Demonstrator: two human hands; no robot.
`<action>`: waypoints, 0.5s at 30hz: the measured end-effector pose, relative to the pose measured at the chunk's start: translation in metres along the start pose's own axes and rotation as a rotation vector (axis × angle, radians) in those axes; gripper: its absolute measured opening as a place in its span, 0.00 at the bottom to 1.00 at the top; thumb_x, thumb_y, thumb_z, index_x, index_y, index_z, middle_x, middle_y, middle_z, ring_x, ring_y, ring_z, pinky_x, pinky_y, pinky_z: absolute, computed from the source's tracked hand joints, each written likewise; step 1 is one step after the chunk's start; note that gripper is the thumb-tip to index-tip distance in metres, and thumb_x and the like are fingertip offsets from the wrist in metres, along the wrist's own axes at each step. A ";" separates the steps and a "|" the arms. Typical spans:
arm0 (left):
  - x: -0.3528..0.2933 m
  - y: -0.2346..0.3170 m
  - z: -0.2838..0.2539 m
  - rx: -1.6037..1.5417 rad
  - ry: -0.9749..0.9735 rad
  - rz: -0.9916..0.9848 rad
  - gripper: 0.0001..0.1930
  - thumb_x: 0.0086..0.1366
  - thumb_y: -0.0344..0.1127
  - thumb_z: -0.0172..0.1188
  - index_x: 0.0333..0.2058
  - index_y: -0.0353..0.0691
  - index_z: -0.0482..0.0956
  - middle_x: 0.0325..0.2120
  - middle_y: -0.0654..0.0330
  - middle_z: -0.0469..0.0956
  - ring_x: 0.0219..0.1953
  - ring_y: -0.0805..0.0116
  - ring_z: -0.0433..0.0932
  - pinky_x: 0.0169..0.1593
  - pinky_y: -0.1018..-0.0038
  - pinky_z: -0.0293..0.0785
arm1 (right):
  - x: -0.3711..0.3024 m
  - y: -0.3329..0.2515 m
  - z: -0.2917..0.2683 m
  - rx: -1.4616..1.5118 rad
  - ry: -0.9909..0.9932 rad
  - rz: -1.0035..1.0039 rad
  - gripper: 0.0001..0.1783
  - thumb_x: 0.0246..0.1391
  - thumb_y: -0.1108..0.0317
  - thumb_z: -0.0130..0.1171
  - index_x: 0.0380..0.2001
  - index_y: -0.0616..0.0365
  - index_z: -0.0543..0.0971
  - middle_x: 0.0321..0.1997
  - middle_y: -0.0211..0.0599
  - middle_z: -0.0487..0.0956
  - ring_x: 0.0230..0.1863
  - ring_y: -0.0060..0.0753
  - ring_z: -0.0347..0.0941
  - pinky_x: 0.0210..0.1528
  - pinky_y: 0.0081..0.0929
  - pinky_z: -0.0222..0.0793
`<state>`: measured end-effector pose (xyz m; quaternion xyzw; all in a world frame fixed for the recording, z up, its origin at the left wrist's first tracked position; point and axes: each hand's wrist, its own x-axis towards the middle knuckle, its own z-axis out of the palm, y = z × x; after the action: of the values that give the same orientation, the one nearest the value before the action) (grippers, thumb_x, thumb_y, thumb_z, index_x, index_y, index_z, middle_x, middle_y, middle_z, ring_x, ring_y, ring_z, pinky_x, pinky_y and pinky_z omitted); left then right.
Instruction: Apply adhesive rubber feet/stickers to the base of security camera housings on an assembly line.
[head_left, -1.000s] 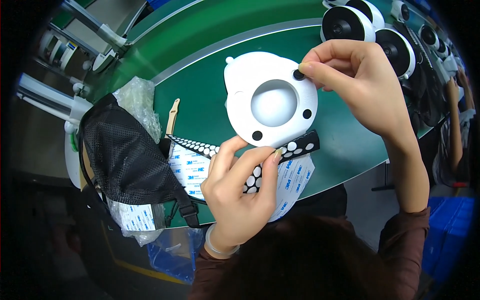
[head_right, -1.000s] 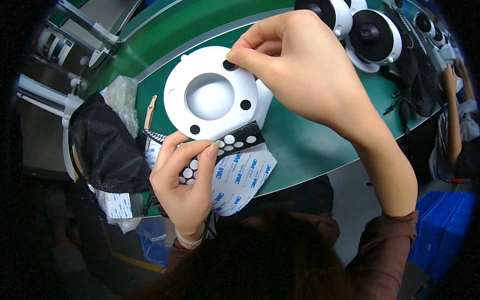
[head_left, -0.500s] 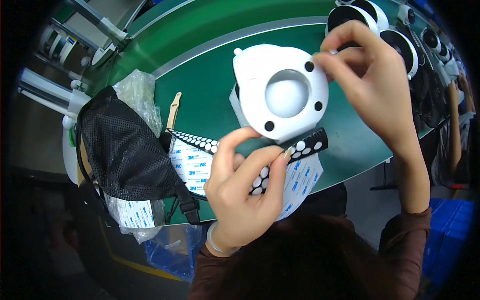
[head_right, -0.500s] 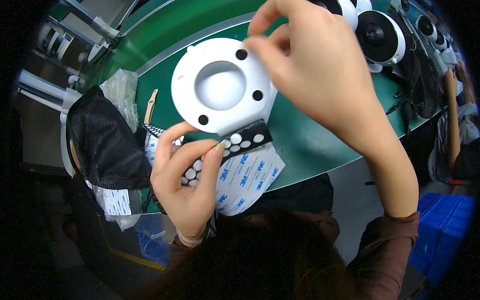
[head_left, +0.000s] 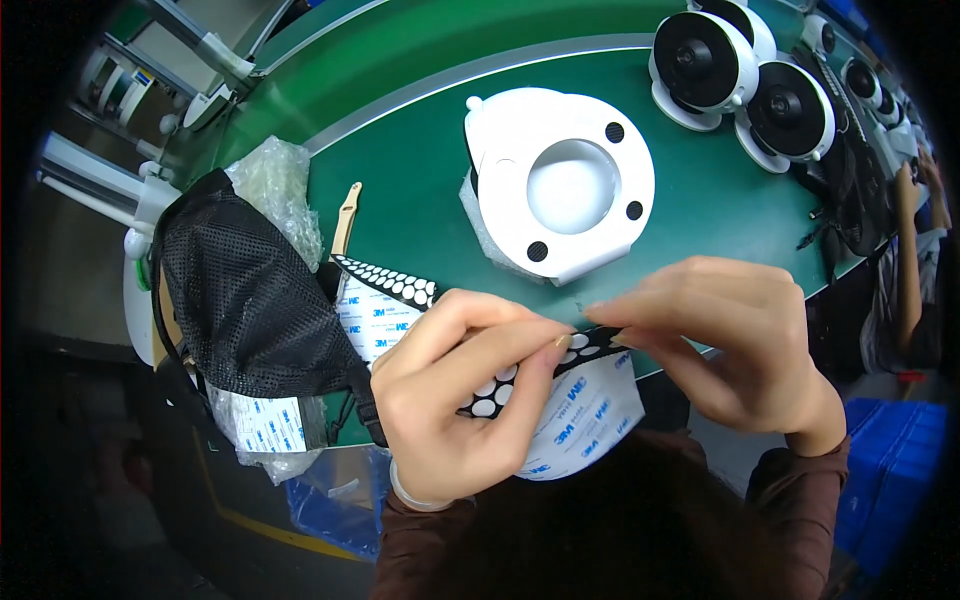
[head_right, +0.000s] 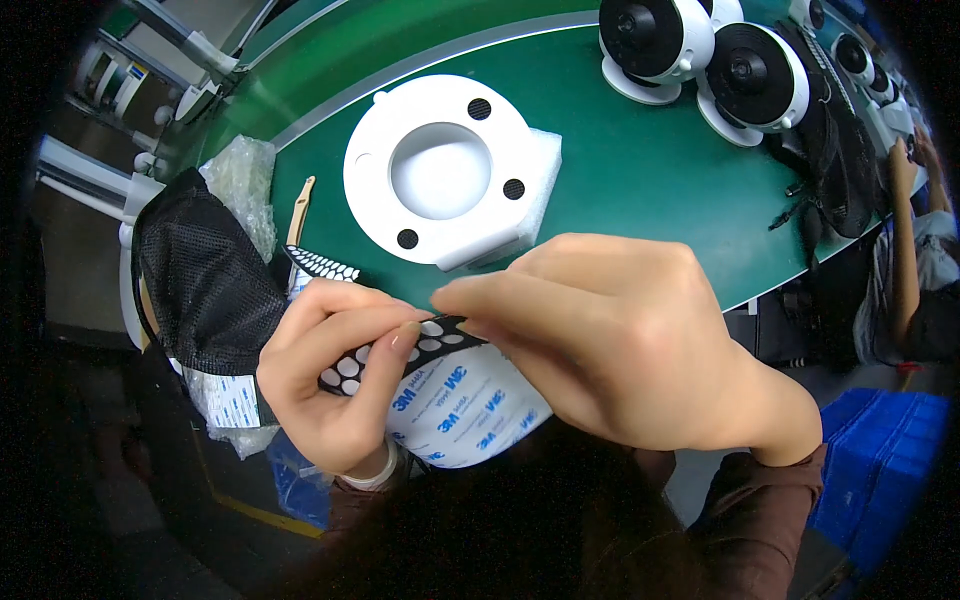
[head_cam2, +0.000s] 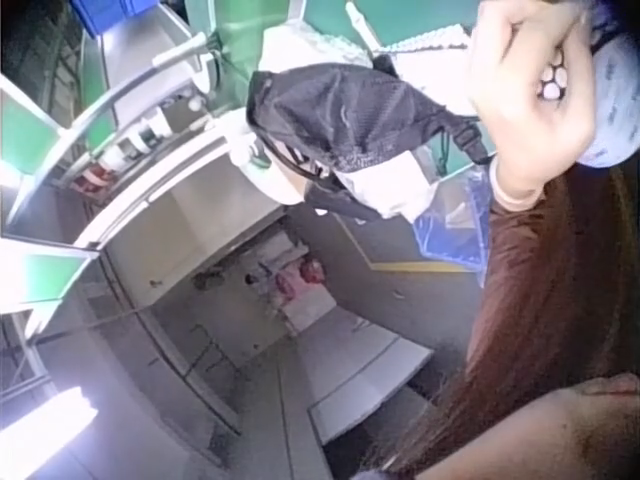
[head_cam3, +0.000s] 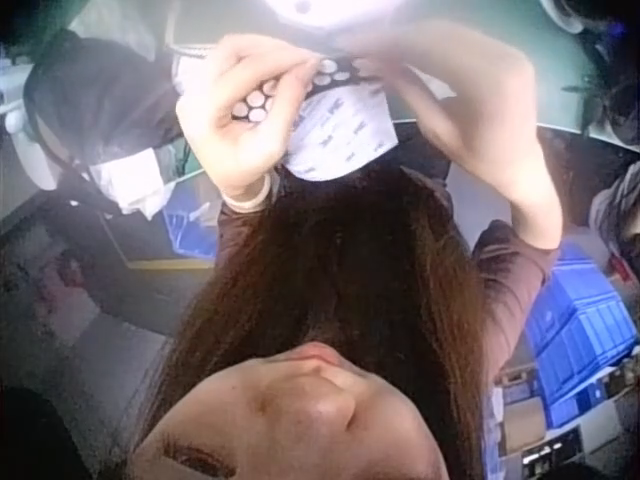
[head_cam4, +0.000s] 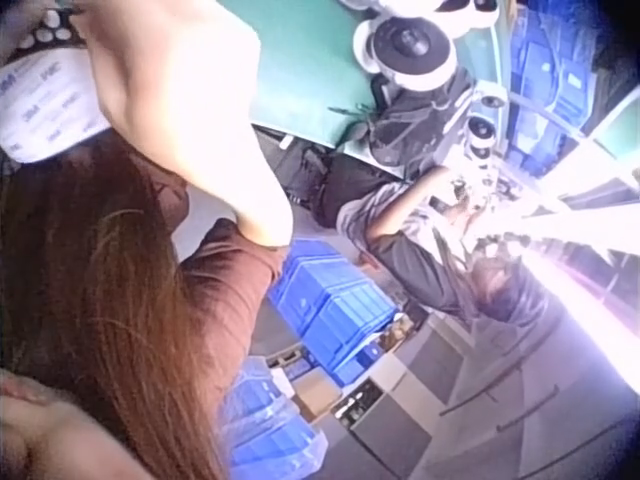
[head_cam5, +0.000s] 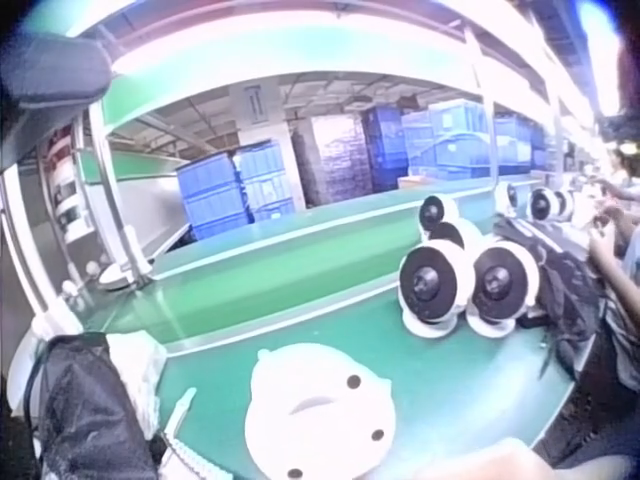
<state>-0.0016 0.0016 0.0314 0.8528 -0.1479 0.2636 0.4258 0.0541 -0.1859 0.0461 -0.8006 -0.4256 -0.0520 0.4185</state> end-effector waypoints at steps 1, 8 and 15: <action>0.001 0.000 0.000 -0.058 -0.024 -0.039 0.08 0.43 0.18 0.61 0.26 0.33 0.79 0.23 0.58 0.75 0.23 0.72 0.75 0.26 0.82 0.68 | 0.000 -0.001 0.001 -0.058 0.041 -0.047 0.11 0.34 0.81 0.61 0.27 0.60 0.79 0.28 0.39 0.79 0.27 0.34 0.75 0.29 0.22 0.70; 0.000 -0.001 0.005 -0.077 -0.001 -0.014 0.07 0.44 0.18 0.61 0.25 0.32 0.78 0.22 0.58 0.74 0.22 0.73 0.75 0.26 0.82 0.68 | 0.003 0.002 0.005 -0.209 0.120 -0.192 0.11 0.32 0.80 0.64 0.24 0.58 0.77 0.27 0.36 0.78 0.28 0.34 0.75 0.28 0.22 0.71; -0.001 -0.003 0.006 -0.142 0.018 -0.050 0.06 0.45 0.17 0.60 0.25 0.31 0.78 0.22 0.59 0.74 0.22 0.76 0.74 0.25 0.84 0.68 | 0.004 0.001 0.004 -0.273 0.084 -0.221 0.11 0.31 0.79 0.64 0.23 0.58 0.76 0.26 0.34 0.77 0.27 0.33 0.74 0.28 0.23 0.71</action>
<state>0.0008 -0.0016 0.0255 0.8214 -0.1412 0.2493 0.4931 0.0563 -0.1813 0.0447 -0.7956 -0.4818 -0.1885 0.3151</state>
